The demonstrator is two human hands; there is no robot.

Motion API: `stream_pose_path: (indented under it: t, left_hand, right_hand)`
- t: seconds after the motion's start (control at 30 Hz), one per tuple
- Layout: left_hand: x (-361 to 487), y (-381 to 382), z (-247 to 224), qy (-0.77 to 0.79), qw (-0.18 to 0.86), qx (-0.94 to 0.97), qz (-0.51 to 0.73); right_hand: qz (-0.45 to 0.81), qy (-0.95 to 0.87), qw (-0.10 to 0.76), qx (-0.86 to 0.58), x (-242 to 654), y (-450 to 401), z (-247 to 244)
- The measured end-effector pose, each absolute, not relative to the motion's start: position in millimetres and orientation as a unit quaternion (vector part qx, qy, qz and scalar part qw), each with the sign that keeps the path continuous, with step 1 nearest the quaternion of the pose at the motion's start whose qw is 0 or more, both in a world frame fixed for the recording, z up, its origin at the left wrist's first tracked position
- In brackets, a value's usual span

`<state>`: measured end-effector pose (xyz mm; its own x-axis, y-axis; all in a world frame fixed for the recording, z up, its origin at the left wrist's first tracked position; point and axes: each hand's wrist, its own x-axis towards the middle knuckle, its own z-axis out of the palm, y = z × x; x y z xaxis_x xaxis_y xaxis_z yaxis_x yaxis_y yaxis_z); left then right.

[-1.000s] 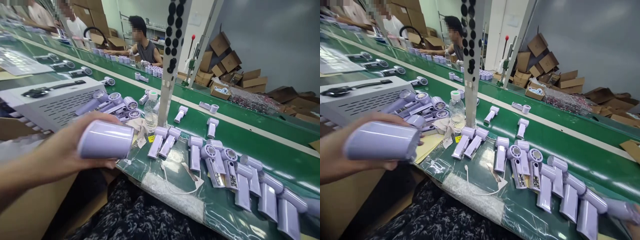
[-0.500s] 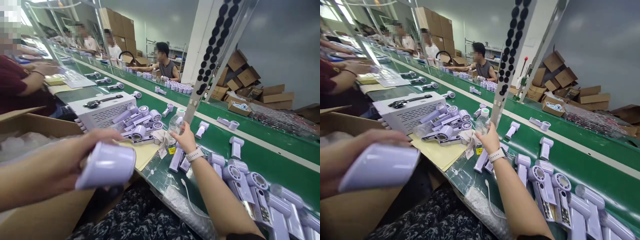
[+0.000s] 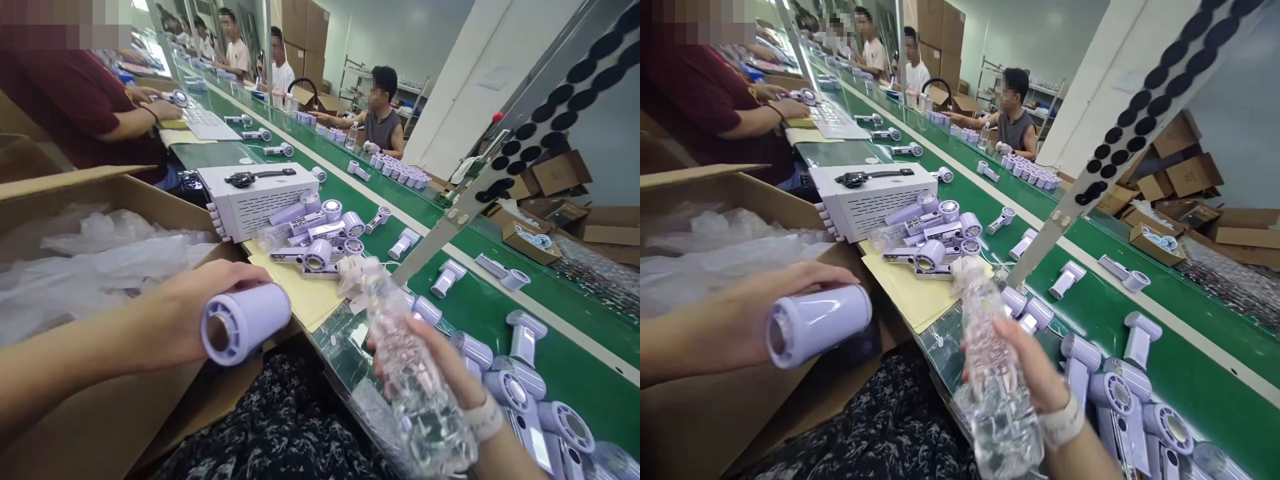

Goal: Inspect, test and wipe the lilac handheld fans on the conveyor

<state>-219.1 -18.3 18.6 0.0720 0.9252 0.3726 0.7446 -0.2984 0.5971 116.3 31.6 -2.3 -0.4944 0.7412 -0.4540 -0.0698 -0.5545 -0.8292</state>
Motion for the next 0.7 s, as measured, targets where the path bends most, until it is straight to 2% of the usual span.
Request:
stream_pose_path:
  t: [0.03, 0.1, 0.17, 0.3, 0.43, 0.7]
  left_hand:
    - [-219.9, -14.5, 15.8, 0.570, 0.134, 0.739, 0.334]
    - [-220.3, -7.9, 10.2, 0.545, 0.153, 0.770, 0.294]
    - [-218.7, -3.9, 5.6, 0.523, 0.167, 0.784, 0.289]
    - [-210.7, -5.0, 2.5, 0.516, 0.186, 0.771, 0.323]
    - [-204.2, -7.3, 2.4, 0.496, 0.192, 0.790, 0.306]
    - [-201.1, 3.5, -14.2, 0.459, 0.211, 0.793, 0.342]
  right_hand:
    - [0.803, -0.346, 0.221, -0.432, 111.2, 20.9, -12.3]
    - [0.829, -0.275, 0.192, -0.448, 101.0, 4.2, -31.6]
    - [0.826, -0.238, 0.205, -0.469, 93.5, -6.0, -45.4]
    - [0.793, -0.223, 0.282, -0.492, 87.1, -15.2, -58.7]
    - [0.759, -0.226, 0.344, -0.504, 84.6, -20.7, -64.0]
    - [0.791, -0.240, 0.303, -0.474, 83.7, -24.5, -61.8]
